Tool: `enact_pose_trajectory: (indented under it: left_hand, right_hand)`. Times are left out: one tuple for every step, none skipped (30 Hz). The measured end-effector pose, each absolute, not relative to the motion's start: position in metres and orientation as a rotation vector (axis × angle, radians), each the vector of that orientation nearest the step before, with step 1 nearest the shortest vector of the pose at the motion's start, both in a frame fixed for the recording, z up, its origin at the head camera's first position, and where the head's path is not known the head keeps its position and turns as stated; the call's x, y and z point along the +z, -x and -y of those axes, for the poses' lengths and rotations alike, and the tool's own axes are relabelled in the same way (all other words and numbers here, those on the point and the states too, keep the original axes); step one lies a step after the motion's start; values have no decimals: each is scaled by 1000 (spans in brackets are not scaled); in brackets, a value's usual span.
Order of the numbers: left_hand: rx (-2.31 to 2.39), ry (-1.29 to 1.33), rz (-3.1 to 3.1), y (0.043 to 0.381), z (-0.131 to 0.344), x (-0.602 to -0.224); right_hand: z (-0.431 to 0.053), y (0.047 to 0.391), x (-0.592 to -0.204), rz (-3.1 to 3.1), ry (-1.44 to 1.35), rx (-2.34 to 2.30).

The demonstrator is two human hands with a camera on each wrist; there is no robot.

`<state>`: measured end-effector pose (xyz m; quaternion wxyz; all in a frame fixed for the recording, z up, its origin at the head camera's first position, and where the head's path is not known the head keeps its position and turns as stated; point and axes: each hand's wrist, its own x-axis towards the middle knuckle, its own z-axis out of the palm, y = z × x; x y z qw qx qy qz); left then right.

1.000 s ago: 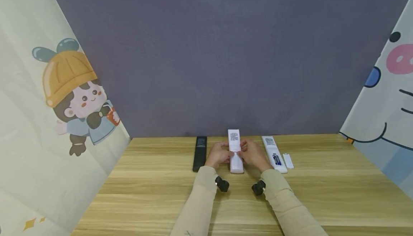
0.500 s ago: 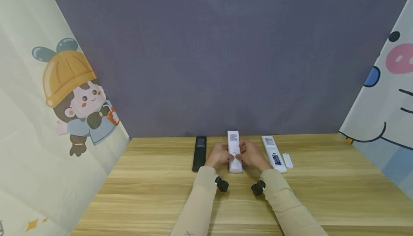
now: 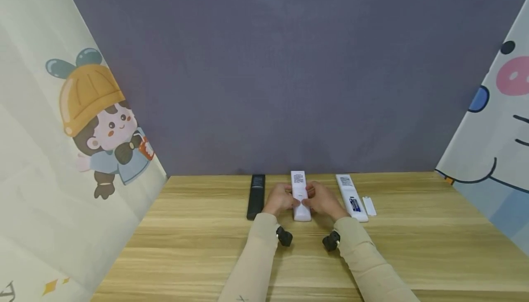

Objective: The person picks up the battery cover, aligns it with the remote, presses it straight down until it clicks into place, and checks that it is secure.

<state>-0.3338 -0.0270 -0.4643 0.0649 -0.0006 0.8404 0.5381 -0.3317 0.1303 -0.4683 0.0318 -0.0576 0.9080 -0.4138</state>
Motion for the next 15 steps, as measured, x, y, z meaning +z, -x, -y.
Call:
enact_pose_trajectory:
  left_hand:
    - [1626,-6,-2538,333,27,-464]
    - [1622,-12,-2546,333,27,-464]
    - [1616,-17,-2557,333,27,-464]
    - [1610,-23,-2567,333,27,-463]
    - [1599,-26,-2582,332,28,-463]
    - [1585,-31,-2600,332,28,-463]
    - [1569,-35,-2619,332,28,-462]
    - [1549,-40,-2639,332,29,-462]
    - [1533,-45,-2654,332,29,-462]
    - [1520,-51,-2666,332,29,-462]
    - [1505,-57,-2680,332,29,-462]
    - [1499,-60,-2686,332,29,-462]
    - [1496,-65,-2690,332,29,-463]
    - [1490,-70,-2696,332,29,-463]
    - [1485,-74,-2703,332,29,-463]
  right_hand:
    - [-131,331,-468,-2804,183,-1269]
    - [-131,331,-468,-2804,187,-1273]
    - [-131,331,-469,-2806,195,-1275]
    - [-131,330,-469,-2808,202,-1278]
    - [-131,331,-469,-2811,215,-1278]
    - [-131,331,-469,-2814,222,-1280]
    - [-131,330,-469,-2818,230,-1279]
    - [-131,331,-469,-2818,236,-1282]
    - [-131,331,-470,-2821,234,-1281]
    - [-131,331,-470,-2823,236,-1280]
    - [-131,331,-470,-2826,233,-1280]
    - [-131,331,-471,-2827,223,-1277]
    - [-131,331,-471,-2829,218,-1271]
    - [-131,332,-472,-2830,221,-1266]
    - [-130,332,-472,-2827,215,-1265]
